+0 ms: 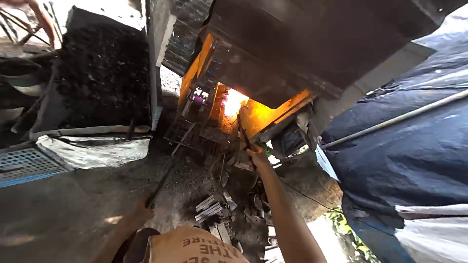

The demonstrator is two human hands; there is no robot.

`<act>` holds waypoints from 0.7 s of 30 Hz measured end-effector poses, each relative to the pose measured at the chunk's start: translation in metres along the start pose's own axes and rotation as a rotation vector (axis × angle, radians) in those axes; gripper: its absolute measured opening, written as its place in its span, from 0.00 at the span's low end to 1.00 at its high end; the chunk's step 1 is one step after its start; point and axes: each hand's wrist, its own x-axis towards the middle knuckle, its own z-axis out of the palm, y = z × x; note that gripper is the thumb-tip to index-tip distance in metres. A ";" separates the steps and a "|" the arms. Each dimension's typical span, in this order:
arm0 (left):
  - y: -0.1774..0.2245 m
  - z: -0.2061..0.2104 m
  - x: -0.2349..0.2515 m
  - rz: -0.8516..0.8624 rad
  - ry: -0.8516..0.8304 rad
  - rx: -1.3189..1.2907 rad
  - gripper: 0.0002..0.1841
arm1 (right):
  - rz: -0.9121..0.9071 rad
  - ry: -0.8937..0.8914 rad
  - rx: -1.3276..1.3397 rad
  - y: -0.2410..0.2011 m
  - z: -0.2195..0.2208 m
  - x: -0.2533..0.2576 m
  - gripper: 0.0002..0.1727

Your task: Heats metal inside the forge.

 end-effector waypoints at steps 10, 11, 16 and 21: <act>-0.102 -0.087 -0.092 -0.214 0.314 -0.198 0.32 | 0.077 0.074 0.105 0.012 0.047 -0.063 0.29; -0.106 -0.092 -0.096 -0.226 0.326 -0.221 0.33 | 0.071 0.088 0.111 0.006 0.048 -0.061 0.29; -0.116 -0.115 -0.090 -0.213 0.344 -0.267 0.32 | -0.039 0.117 -0.094 -0.054 0.061 0.014 0.26; -0.102 -0.132 -0.084 -0.176 0.307 -0.242 0.31 | -0.013 0.120 -0.349 -0.105 0.081 0.099 0.26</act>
